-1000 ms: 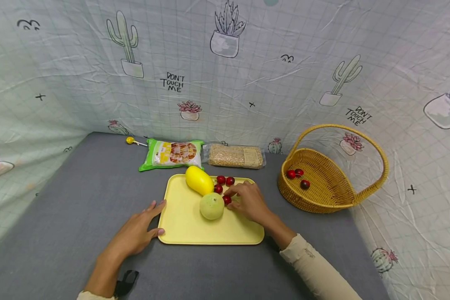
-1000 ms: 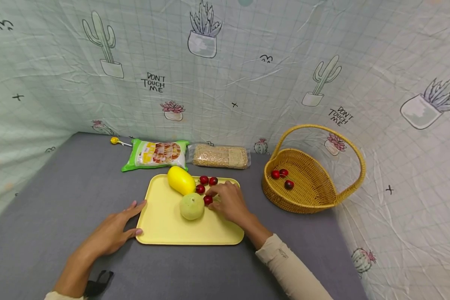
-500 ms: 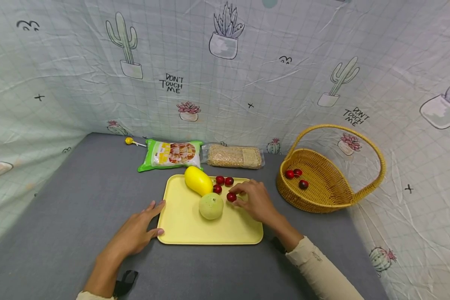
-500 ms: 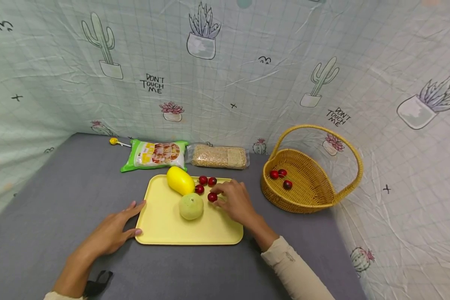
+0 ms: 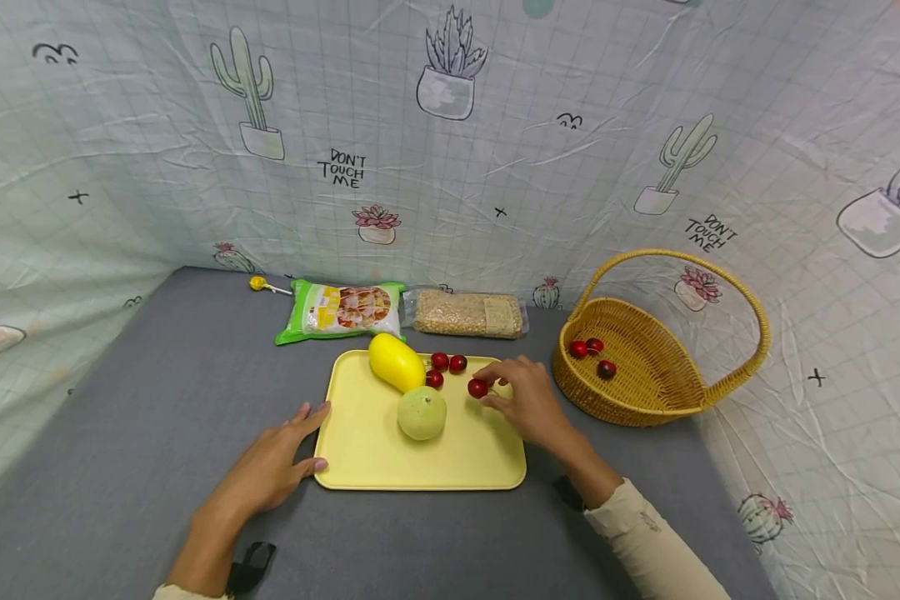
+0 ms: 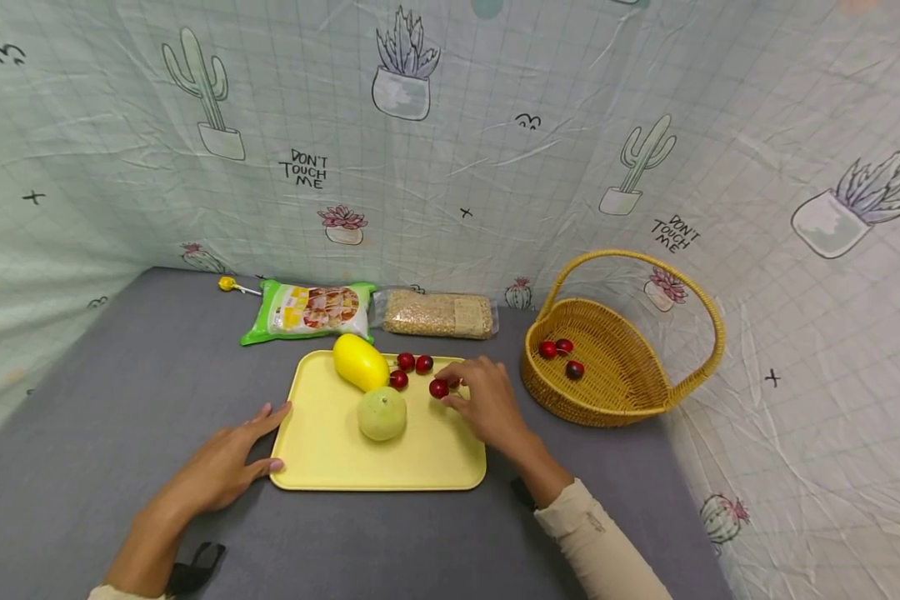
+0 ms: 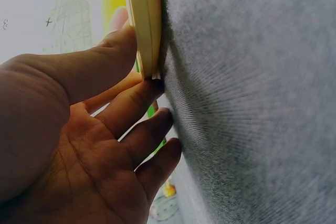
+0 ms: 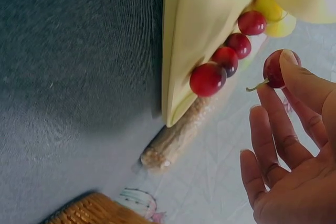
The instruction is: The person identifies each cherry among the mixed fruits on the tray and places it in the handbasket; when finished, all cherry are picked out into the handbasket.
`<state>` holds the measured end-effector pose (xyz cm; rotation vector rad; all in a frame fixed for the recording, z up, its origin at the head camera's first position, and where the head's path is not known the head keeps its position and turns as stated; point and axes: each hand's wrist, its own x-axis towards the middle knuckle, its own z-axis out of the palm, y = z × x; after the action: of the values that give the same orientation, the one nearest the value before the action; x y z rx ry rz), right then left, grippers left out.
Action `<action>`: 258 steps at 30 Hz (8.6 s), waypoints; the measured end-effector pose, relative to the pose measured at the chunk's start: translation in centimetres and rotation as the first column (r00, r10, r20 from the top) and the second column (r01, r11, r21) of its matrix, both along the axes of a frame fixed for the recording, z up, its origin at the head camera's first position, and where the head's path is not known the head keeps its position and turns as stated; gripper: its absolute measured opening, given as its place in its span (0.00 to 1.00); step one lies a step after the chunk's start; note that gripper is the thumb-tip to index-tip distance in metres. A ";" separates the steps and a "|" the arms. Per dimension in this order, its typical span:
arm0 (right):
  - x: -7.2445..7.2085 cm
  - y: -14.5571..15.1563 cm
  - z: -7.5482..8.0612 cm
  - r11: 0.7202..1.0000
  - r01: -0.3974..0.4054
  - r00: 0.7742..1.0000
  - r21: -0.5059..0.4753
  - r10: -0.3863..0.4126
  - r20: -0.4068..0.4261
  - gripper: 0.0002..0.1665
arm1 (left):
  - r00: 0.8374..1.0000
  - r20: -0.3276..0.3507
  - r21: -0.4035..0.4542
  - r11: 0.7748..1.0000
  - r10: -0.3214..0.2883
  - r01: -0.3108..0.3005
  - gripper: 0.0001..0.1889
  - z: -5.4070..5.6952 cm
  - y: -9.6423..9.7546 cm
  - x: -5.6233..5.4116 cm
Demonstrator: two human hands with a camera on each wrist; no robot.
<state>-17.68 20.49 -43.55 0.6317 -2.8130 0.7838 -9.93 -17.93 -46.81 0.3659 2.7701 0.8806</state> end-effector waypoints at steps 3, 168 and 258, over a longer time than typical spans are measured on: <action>0.2 0.4 0.2 1.000 0.015 1.000 0.003 -0.015 -0.022 0.20 | 1.000 0.004 -0.001 1.000 0.002 -0.002 0.46 0.0 0.0 0.0; -8.0 22.1 -1.4 0.898 0.377 0.907 0.225 -0.407 0.105 0.20 | 1.000 0.005 -0.027 1.000 0.009 -0.009 0.46 -0.4 0.3 0.0; -0.2 -0.1 -0.9 0.994 -0.026 0.981 -0.106 0.005 -0.196 0.21 | 1.000 -0.023 -0.043 0.999 0.016 -0.017 0.47 -0.6 0.6 -0.1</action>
<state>-17.85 20.40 -44.47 0.6744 -2.5724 0.8219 -10.00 -17.31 -47.44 0.3491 2.8121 0.8238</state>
